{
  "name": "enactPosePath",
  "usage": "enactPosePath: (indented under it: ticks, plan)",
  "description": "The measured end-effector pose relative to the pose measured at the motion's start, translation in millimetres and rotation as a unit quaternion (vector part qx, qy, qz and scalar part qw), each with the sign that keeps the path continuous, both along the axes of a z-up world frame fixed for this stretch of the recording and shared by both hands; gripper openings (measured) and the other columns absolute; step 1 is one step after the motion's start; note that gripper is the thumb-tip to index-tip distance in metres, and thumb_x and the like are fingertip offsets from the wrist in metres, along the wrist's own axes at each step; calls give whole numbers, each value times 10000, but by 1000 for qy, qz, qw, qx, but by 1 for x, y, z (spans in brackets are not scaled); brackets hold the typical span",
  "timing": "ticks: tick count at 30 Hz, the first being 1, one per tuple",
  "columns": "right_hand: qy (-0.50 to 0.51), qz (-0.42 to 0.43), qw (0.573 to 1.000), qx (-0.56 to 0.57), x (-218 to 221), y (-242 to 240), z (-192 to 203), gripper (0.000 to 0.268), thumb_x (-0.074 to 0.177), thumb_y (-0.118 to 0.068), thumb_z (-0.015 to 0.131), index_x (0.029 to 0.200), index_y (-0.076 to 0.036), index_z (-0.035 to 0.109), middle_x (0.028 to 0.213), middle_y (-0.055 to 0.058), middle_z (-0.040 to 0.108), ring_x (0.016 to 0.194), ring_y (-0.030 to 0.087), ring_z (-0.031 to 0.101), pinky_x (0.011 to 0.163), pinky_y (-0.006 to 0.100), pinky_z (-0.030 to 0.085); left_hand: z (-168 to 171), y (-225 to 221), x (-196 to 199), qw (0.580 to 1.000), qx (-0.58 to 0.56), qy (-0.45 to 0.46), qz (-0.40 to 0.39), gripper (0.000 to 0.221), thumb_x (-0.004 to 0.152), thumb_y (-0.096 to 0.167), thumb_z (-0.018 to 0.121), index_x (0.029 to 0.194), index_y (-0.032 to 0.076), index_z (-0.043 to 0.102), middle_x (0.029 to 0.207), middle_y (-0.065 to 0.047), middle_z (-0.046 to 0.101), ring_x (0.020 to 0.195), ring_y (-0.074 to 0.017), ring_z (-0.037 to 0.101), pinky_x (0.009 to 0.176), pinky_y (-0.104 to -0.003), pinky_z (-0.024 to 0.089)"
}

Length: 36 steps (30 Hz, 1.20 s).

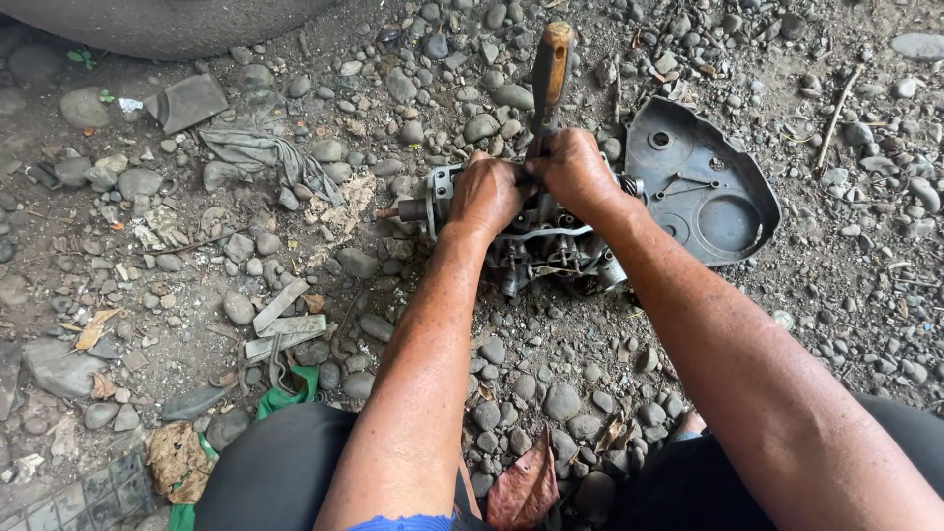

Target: Tapping on engine cylinder head components using a hammer and a punch

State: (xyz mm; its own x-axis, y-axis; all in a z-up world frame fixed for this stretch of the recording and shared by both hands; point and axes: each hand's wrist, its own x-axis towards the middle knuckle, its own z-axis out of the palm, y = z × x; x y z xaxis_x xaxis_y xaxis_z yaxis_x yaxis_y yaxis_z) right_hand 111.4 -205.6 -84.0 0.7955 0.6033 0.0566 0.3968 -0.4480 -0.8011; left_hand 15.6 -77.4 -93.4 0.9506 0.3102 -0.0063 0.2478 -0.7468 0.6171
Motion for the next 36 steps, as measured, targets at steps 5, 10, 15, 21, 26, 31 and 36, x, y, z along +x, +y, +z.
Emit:
enactPosePath:
  ticks: [5, 10, 15, 21, 26, 31, 36]
  plan:
    - [85, -32, 989, 117, -3, -2, -2, 55, 846, -14, 736, 865, -59, 762, 668, 105, 693, 637, 191, 728, 569, 317, 596, -16, 3, 9, 1000, 17, -9, 5, 239, 919, 366, 607, 956, 250, 812, 913, -89, 740, 1179, -333, 605, 1039, -518, 528]
    - [89, -28, 986, 135, 2, -1, -10, 64, 829, -2, 762, 822, -65, 758, 650, 97, 691, 600, 185, 725, 535, 305, 597, -29, 5, 12, 1000, 13, -5, 16, 232, 902, 390, 615, 939, 270, 809, 912, -62, 748, 1165, -315, 607, 1028, -509, 545]
    - [63, -24, 995, 80, 5, 6, -13, 11, 820, -46, 780, 830, -53, 779, 636, 143, 688, 606, 240, 731, 512, 377, 582, -20, 6, 10, 1000, 5, 16, 12, 243, 902, 434, 616, 975, 313, 813, 959, -29, 718, 1225, -287, 581, 1047, -499, 537]
    - [63, -56, 990, 114, 7, 5, -24, 27, 851, -43, 778, 850, -70, 778, 669, 117, 702, 641, 189, 719, 551, 345, 576, -27, 3, 11, 999, 15, 13, 31, 239, 905, 381, 600, 952, 274, 809, 915, -61, 747, 1180, -302, 590, 1031, -490, 537]
    - [81, -47, 992, 84, 3, 5, -14, 37, 809, -64, 793, 843, -75, 784, 646, 87, 683, 616, 186, 727, 588, 317, 598, -39, 8, 12, 999, -6, 41, 23, 264, 922, 409, 576, 995, 316, 812, 958, -96, 682, 1226, -311, 577, 1066, -493, 520]
    - [68, -69, 989, 111, 20, 10, -39, 26, 845, -66, 773, 854, -89, 778, 664, 85, 689, 629, 183, 723, 572, 327, 574, -52, 7, 30, 999, -5, 31, 35, 278, 931, 393, 556, 989, 309, 815, 930, -101, 677, 1196, -321, 580, 1044, -496, 522]
    - [38, -46, 997, 40, 0, 4, -13, 43, 814, -146, 810, 848, -124, 796, 685, 88, 720, 719, 266, 757, 618, 400, 566, -44, 6, 19, 1000, 3, 24, -10, 294, 938, 314, 538, 1009, 284, 822, 990, -126, 731, 1232, -350, 546, 1102, -543, 452]
